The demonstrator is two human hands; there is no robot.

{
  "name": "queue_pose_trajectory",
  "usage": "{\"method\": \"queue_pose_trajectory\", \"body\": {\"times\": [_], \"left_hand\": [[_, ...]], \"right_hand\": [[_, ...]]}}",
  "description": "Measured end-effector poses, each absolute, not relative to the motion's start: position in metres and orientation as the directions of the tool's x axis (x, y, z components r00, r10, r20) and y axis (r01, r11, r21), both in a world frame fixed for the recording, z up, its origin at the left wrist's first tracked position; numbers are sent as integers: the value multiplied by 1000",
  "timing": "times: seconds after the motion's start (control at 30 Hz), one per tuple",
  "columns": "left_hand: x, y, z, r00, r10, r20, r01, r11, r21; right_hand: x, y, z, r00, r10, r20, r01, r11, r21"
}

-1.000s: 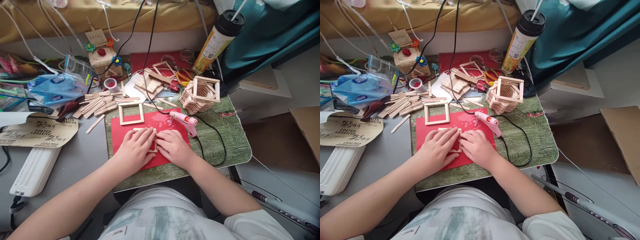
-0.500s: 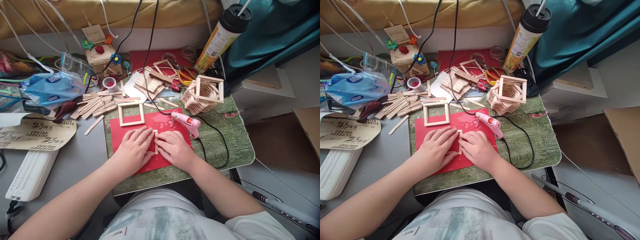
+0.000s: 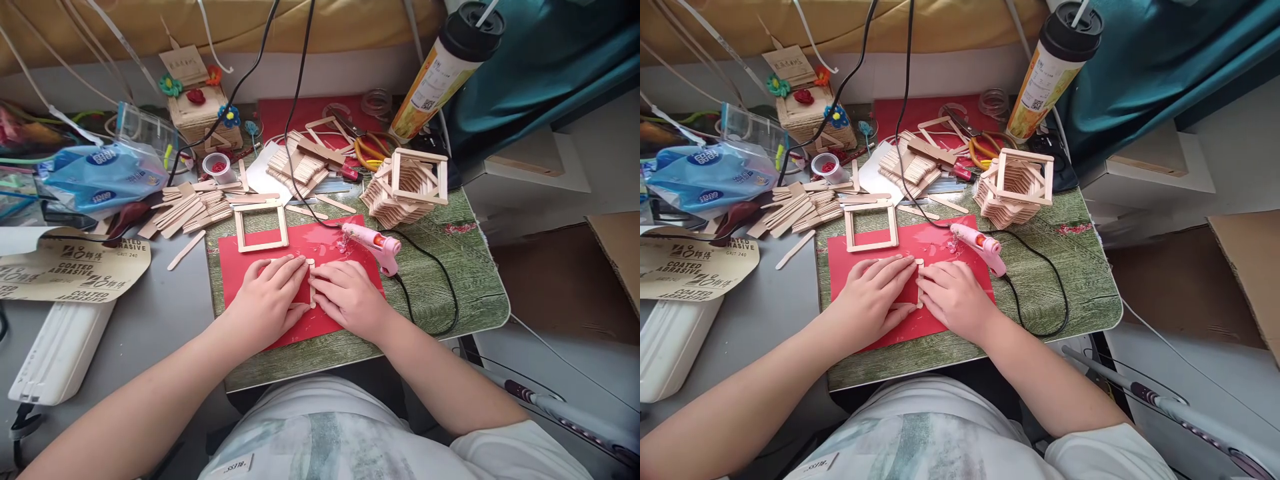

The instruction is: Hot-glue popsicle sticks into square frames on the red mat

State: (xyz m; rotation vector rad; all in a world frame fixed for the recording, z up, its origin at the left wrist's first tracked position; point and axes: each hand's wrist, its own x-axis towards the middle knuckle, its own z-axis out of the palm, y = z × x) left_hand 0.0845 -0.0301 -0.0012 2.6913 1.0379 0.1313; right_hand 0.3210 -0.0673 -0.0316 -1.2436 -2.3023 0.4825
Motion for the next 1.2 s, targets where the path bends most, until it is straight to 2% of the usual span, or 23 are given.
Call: {"method": "queue_pose_trajectory", "body": {"times": [0.2,0.3,0.4,0.5,0.57,0.63,0.8,0.97,1.1,1.2], "left_hand": [[86,-31,0,733,680,-12,657,-705,267],[85,-32,0,732,681,-14,659,-703,268],[85,-32,-1,734,679,-14,658,-706,263],[84,-32,-2,739,674,-8,653,-713,254],[84,-32,-2,738,674,-3,654,-714,250],[83,-32,-3,736,677,6,655,-714,248],[83,-32,-3,740,672,15,646,-717,262],[83,-31,-3,738,675,17,642,-710,289],[83,-31,-4,742,670,17,638,-714,288],[82,-31,-3,747,665,25,634,-722,276]], "right_hand": [[340,-91,-16,-397,841,368,672,540,-508],[364,-109,-12,-169,841,514,753,446,-483],[383,-111,-17,162,778,607,826,229,-514],[391,-98,-23,280,850,446,764,84,-640],[390,-87,-24,239,923,301,714,43,-699],[386,-77,-23,192,955,224,696,28,-717],[380,-64,-23,150,973,174,704,18,-710],[380,-67,-26,191,967,170,679,-5,-734],[376,-74,-10,295,948,118,553,-69,-831],[370,-78,5,225,974,-32,413,-125,-902]]}}
